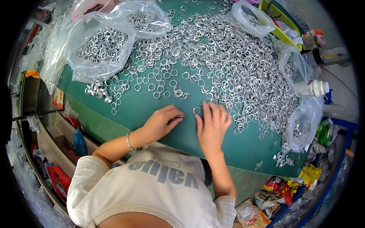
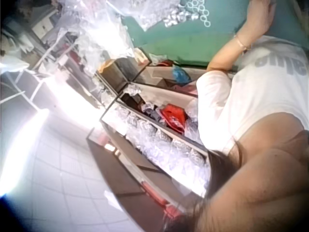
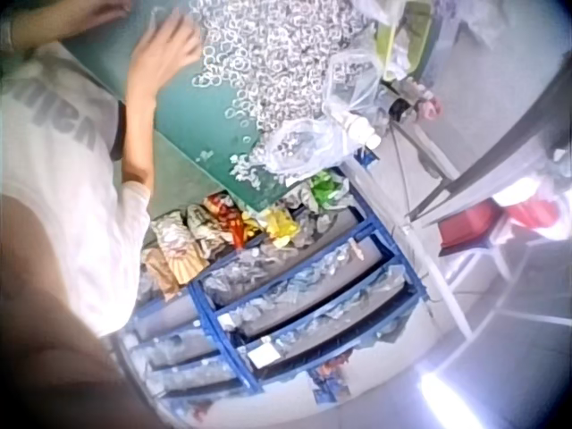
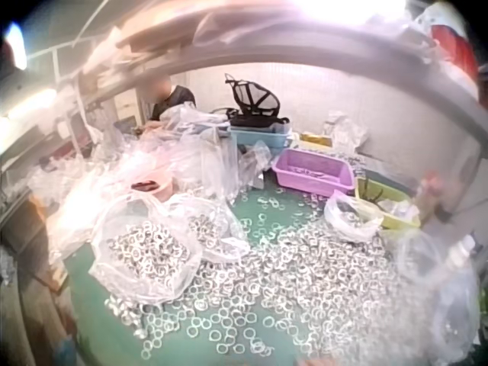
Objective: The person sorts small metal rings on a green surface by hand, grouping them together and placing them into transparent plastic bags.
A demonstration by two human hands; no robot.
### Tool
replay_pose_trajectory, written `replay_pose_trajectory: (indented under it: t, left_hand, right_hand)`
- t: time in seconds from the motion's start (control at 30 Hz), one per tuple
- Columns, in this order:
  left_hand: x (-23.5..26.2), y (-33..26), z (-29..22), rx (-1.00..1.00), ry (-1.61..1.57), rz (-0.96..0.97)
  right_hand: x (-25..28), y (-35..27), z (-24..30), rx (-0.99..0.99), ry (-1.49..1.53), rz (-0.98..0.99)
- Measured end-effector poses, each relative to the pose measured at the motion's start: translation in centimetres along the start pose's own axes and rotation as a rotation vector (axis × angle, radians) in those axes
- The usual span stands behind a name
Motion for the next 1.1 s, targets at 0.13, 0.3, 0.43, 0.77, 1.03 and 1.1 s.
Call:
replay_pose_trajectory:
  t: [0.13, 0.3, 0.43, 0.77, 1.03, 1.1]
  left_hand:
    - [0.4, 1.2, -0.9, -0.054, 0.125, -0.028]
    - [-0.1, 2.8, -1.6, -0.344, 0.423, -0.117]
    - [-1.1, 1.7, -2.1, -0.330, 0.485, 0.068]
    - [-0.4, 1.0, -2.2, -0.323, 0.399, -0.066]
    - [-1.7, 2.8, -0.9, -0.232, 0.290, 0.062]
    - [-1.0, 3.1, -0.5, -0.133, 0.148, 0.010]
  right_hand:
    - [-0.4, 0.3, -0.4, 0.040, -0.081, -0.062]
    - [1.1, -0.3, -0.4, 0.035, -0.165, -0.109]
    - [-0.3, -2.5, 1.9, 0.103, -0.075, 0.075]
    - [-0.1, 3.5, -1.8, 0.057, -0.159, -0.196]
    - [1.4, 2.5, -3.9, -0.031, -0.146, -0.276]
    - [1.9, 2.5, -2.7, -0.041, -0.042, -0.276]
Point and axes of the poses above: each hand's wrist, its own y-axis towards the middle knuckle, its own x-axis out of the back of the hand, z = x × y, the point moved 6 cm from there along y, towards the middle knuckle, and after that the axes turned 12 degrees about -z, right-handed, at the moved point
